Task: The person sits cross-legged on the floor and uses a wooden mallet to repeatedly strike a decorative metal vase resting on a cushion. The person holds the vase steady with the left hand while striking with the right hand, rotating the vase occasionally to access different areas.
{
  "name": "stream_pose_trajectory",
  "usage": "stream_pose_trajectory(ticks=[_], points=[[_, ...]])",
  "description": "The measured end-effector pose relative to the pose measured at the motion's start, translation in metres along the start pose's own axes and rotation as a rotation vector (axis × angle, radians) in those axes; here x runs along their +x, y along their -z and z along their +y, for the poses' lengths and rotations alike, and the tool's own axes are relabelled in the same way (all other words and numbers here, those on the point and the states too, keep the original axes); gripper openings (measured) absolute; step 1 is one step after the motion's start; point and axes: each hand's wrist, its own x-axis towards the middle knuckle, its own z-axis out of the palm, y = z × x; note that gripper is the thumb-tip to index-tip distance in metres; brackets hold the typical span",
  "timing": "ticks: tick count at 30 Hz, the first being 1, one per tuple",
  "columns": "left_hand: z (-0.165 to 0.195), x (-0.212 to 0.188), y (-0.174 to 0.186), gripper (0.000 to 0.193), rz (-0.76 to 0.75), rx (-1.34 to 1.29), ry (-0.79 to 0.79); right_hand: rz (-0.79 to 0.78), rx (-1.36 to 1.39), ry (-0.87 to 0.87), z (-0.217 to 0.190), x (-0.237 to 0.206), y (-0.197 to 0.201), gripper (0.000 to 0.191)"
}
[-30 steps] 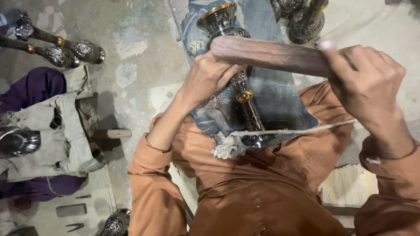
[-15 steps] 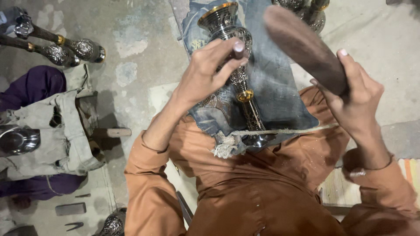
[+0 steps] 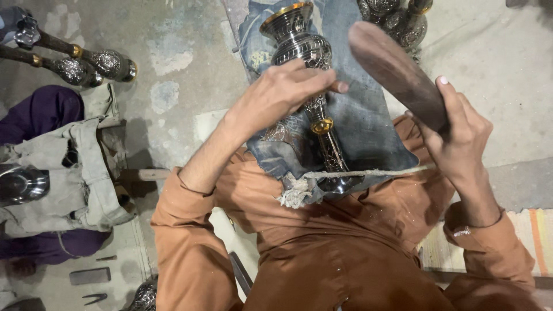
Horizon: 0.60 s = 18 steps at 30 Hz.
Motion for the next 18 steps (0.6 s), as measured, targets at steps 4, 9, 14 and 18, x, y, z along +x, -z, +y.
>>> stream_pose_trajectory(ticks=[4, 9, 14, 18], points=[[-0.004, 0.001, -0.006, 0.024, 0.056, -0.094, 0.091, -0.047, -0.300, 0.061, 0.010, 0.008, 0.004, 0.077], [-0.008, -0.009, -0.008, 0.028, 0.080, -0.081, 0.117, 0.207, 0.153, 0.099, 0.014, 0.020, 0.000, 0.073], [-0.014, -0.012, -0.017, 0.019, 0.082, -0.046, 0.075, 0.119, 0.071, 0.065, 0.001, 0.025, -0.003, 0.067], [-0.011, -0.012, -0.012, 0.027, 0.080, -0.117, 0.113, 0.190, 0.427, 0.004, -0.015, 0.037, 0.003, 0.063]])
